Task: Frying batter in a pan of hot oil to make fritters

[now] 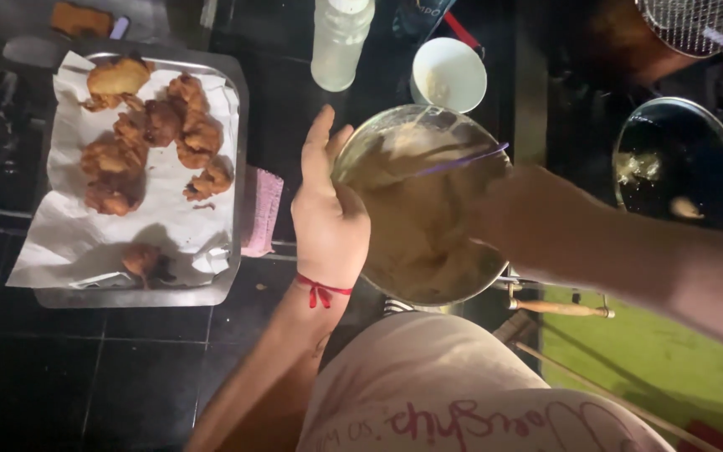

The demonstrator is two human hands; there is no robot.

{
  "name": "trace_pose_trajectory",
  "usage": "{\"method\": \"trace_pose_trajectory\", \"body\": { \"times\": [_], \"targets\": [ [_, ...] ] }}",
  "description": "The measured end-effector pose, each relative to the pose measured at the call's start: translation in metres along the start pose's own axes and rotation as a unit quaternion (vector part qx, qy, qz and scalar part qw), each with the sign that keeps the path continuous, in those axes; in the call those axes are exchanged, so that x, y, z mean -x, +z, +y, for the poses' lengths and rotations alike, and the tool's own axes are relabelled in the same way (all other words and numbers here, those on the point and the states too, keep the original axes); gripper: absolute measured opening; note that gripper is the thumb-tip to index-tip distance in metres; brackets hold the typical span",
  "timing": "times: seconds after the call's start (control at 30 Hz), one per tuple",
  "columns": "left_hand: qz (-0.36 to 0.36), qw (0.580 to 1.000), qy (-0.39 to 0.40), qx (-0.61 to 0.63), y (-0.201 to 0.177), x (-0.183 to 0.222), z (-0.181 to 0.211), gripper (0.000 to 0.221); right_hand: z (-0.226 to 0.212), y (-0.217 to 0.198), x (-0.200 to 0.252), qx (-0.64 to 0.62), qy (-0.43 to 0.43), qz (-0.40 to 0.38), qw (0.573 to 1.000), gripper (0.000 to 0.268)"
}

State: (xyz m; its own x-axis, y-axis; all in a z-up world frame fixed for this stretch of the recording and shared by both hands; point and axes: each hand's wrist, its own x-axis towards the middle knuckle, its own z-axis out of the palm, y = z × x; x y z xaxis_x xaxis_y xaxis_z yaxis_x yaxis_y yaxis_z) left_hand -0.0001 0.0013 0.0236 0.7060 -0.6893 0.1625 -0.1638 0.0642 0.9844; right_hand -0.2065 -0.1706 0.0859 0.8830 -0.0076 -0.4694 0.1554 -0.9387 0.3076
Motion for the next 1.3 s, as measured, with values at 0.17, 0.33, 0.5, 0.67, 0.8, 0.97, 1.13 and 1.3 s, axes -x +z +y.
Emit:
{"method": "trace_pose_trajectory", "body": {
  "times": [0.17,0.33,0.5,0.67,0.8,0.97,1.13,1.3],
  "targets": [
    [-0.012,1.000,-0.010,0.000,-0.001,-0.005,-0.002,0.093,0.014,-0.032,0.011,-0.095,0.018,-0.042,0.994,0.058],
    [-0.009,0.994,-0.025,0.105,0.004,-0.007,-0.007,0.084,0.010,0.018,0.001,0.007,0.014,0.055,0.998,0.024],
    [-0.001,0.994,0.075,-0.083,0.000,-0.009,0.002,0.089,-0.013,-0.021,0.014,-0.054,0.050,-0.043,0.996,0.049],
    [-0.071,0.905,0.247,-0.338,0.031,-0.025,0.048,0.089,-0.033,-0.019,0.040,0.012,0.066,-0.011,0.998,0.040],
    [-0.167,0.838,0.355,-0.380,0.097,-0.043,0.040,0.097,-0.037,-0.019,0.042,-0.020,0.109,0.009,0.994,0.031],
    [-0.183,0.777,0.384,-0.464,0.128,-0.064,0.027,0.093,-0.039,-0.008,0.047,0.008,0.096,-0.014,0.995,0.021],
    [-0.179,0.882,0.215,-0.379,0.053,-0.099,0.042,0.086,-0.038,0.001,0.058,0.047,0.090,0.041,0.994,0.025],
    [-0.215,0.931,0.056,-0.289,0.022,-0.107,0.024,0.088,-0.034,0.000,0.059,0.055,0.090,0.111,0.988,0.029]
  ]
}}
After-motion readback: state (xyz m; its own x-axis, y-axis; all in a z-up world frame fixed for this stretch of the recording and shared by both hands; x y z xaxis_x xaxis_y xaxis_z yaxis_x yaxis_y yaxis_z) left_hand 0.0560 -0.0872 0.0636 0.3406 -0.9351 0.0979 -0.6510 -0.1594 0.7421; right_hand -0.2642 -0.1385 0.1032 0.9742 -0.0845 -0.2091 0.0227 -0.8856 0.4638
